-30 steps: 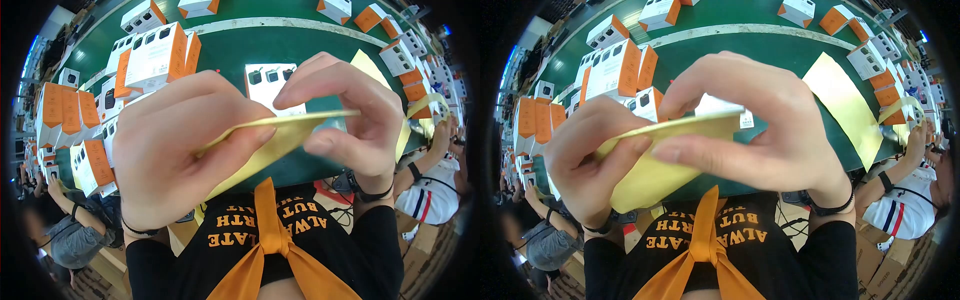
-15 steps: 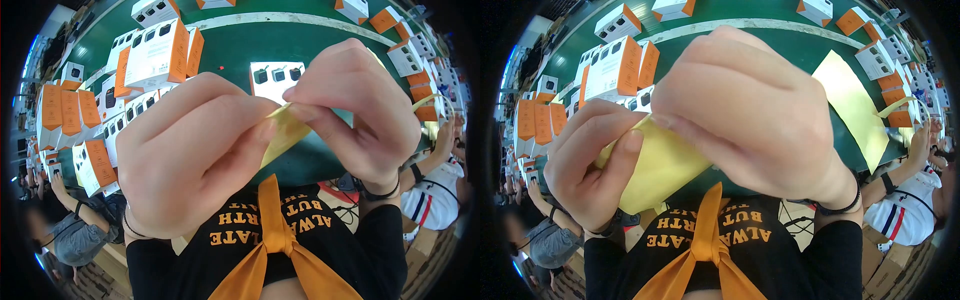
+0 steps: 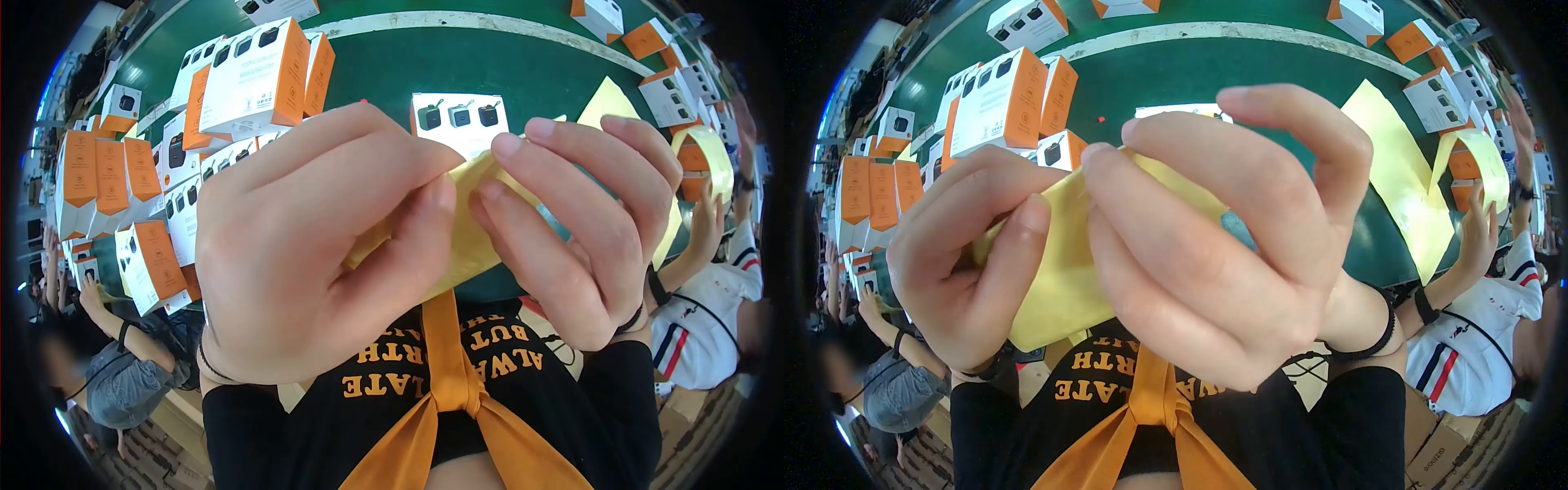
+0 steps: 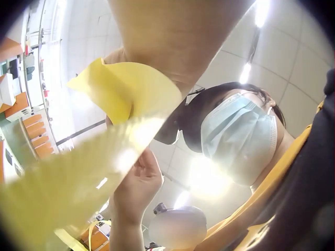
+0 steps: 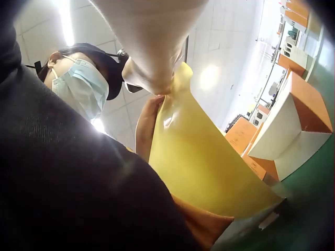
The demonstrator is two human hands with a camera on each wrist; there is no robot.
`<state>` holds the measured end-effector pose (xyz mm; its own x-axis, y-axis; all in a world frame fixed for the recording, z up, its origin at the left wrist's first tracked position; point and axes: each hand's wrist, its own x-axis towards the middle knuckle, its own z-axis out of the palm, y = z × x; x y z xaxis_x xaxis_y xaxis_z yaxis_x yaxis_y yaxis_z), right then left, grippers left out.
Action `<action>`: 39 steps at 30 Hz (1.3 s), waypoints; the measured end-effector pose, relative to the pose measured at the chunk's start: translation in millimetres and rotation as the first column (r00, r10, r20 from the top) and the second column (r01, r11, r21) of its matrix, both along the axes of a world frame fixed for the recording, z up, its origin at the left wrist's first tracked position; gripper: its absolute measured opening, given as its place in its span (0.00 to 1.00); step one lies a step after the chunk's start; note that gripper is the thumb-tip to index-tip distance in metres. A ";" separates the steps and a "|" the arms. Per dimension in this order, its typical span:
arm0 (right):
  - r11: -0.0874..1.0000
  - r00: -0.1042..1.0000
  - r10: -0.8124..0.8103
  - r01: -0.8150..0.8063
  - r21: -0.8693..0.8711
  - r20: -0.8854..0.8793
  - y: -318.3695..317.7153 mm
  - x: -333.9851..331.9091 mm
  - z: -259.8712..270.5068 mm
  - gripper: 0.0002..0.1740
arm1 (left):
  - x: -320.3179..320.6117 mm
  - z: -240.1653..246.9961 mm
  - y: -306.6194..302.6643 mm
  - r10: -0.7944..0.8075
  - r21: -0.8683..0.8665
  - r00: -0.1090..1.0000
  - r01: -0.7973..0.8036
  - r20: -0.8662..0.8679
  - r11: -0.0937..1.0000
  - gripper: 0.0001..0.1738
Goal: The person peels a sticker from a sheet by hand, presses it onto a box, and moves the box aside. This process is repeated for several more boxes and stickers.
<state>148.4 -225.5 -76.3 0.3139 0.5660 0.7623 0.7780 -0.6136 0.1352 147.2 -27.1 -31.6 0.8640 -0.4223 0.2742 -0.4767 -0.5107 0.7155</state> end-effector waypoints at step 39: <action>0.958 0.236 0.283 -0.023 0.286 -0.930 -56.4 118.9 -47.3 0.21 | 101.1 -136.4 -26.2 0.004 0.399 0.974 0.089 -0.227 0.913 0.21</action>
<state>267.3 -281.9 -123.5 0.8014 0.5962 0.0472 0.3291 -0.3737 -0.8672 248.3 -53.3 -168.0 0.8611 -0.4938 -0.1211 -0.3602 -0.7606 0.5401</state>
